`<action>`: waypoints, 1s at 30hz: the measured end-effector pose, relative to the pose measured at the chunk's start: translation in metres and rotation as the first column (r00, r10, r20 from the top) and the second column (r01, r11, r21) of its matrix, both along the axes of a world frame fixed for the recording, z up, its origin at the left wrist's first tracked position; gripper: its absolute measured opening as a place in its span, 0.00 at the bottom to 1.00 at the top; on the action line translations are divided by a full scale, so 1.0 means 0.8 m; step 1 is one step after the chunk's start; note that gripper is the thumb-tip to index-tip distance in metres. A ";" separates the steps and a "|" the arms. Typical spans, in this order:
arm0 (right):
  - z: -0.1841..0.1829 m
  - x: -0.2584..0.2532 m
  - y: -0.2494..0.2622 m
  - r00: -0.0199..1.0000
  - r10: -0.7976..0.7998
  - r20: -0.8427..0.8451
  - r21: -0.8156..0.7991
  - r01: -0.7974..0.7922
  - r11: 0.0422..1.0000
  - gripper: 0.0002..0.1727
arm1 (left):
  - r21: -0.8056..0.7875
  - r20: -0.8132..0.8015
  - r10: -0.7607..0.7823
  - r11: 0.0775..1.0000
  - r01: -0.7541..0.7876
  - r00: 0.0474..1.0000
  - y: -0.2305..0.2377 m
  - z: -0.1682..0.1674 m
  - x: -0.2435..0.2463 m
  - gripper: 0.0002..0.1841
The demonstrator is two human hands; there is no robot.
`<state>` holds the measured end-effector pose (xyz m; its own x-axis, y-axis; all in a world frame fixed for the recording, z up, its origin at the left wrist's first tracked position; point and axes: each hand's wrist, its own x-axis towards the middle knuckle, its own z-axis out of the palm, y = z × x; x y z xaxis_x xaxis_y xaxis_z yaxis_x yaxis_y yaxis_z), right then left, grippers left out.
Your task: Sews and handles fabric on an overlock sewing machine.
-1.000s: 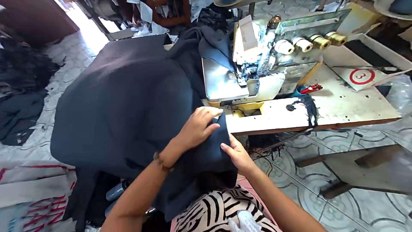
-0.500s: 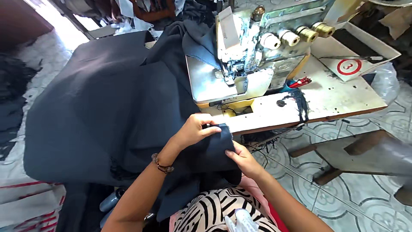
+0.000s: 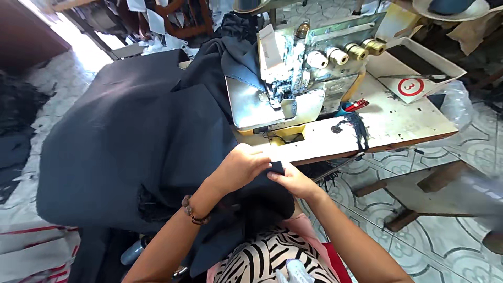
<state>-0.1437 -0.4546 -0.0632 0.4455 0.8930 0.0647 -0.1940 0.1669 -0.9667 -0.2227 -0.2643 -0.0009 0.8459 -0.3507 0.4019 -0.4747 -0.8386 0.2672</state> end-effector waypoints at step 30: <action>0.023 0.039 -0.127 0.611 -0.782 0.125 -0.136 0.791 0.596 0.12 | -0.687 -0.158 0.496 0.566 -0.456 0.854 0.128 0.107 -0.168 0.04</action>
<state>-0.1123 -0.5560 -0.0447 0.9806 0.1958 -0.0024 -0.0175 0.0753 -0.9970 -0.3569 -0.1621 0.0849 0.7812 0.4858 0.3921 -0.0904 -0.5335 0.8410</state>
